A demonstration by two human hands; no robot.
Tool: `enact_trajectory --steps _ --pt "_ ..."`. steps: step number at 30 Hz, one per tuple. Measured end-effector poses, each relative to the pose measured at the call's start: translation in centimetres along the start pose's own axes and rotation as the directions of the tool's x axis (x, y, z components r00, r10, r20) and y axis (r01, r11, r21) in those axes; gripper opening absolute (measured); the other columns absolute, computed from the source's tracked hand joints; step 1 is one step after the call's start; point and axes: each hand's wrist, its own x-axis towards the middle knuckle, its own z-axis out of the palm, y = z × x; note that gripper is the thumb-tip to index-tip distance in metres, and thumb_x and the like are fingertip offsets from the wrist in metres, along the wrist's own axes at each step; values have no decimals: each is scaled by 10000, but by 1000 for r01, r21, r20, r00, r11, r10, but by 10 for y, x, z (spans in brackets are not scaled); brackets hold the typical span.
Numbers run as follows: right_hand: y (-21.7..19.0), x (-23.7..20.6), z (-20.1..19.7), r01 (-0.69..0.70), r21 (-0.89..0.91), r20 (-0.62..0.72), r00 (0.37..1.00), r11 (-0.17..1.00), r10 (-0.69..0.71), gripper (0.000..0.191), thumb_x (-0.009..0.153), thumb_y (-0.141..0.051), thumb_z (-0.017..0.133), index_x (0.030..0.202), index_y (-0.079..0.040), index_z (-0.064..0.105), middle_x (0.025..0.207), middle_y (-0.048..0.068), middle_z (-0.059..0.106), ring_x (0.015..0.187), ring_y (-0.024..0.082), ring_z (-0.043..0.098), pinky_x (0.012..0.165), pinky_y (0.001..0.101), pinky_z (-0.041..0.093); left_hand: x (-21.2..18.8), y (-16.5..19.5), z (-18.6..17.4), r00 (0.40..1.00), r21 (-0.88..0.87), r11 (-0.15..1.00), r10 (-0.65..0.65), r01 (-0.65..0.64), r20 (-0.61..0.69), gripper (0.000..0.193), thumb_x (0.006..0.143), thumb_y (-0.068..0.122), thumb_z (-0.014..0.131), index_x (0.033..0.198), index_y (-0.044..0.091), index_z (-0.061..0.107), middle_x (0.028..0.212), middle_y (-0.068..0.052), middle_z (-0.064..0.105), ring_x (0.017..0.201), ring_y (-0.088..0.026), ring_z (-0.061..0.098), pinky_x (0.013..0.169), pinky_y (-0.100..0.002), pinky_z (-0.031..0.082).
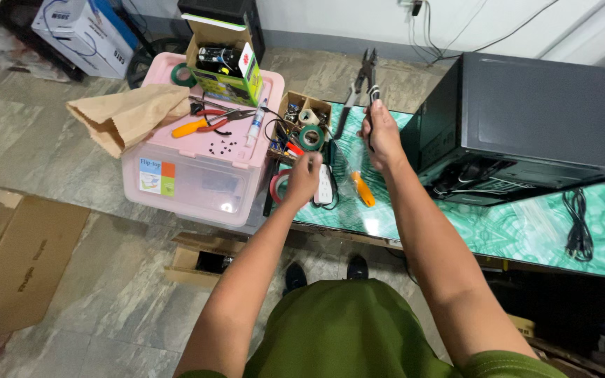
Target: The person works on a desktop computer case on a workbench, using a screwdriver and pliers on the open case, then removes the side panel and sets it aside. They take a red case fan out of a cardboard box, remove its packaging, position the fan inside the case, and begin fastening it with screws by hand.
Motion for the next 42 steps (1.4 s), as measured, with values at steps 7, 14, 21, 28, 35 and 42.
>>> enact_trajectory --steps 7,14,21,28,35,42 --pt "7 -41 17 -75 -88 21 997 993 77 451 1099 -469 401 1056 -69 606 641 -13 469 528 119 442 510 301 424 47 71 -2 943 -502 798 -281 332 177 517 1086 481 350 1180 33 590 1020 -190 680 856 -309 662 767 -460 560" --pt "28 -66 38 32 -520 -86 992 854 -89 440 1105 -423 337 1186 -91 615 788 7 593 655 100 538 586 264 470 20 73 25 997 -229 973 0 -19 -82 484 1095 418 345 1211 1 561 1082 -260 648 999 -467 626 850 -515 487" --pt "40 -108 37 -2 -327 -138 989 945 -46 244 1038 -271 601 1172 -67 608 841 7 619 703 87 570 610 267 493 6 62 22 924 -508 782 -224 361 311 628 1056 572 369 1087 18 663 975 -84 693 942 -234 651 851 -395 510" --pt "21 -153 39 -104 -506 -247 969 856 -28 272 882 -141 689 1111 -28 595 779 41 621 601 116 579 519 318 496 -19 79 28 863 -360 831 -250 424 440 800 930 694 537 1210 -54 575 1074 -151 676 1023 -250 627 905 -400 491" --pt "11 -195 -7 -248 -235 -181 961 940 208 161 909 -124 630 1053 -50 628 610 38 524 423 121 476 524 352 556 -58 99 48 936 -137 957 -210 256 282 743 1050 610 287 1208 -61 565 1067 -270 684 1077 -417 648 941 -465 484" --pt "31 -247 -111 -571 260 126 819 778 559 130 925 -172 611 906 -43 621 739 52 667 465 114 510 509 301 520 -122 127 106 925 -202 952 -150 230 349 779 1041 616 181 1075 -38 603 998 -249 697 970 -424 675 882 -488 511"
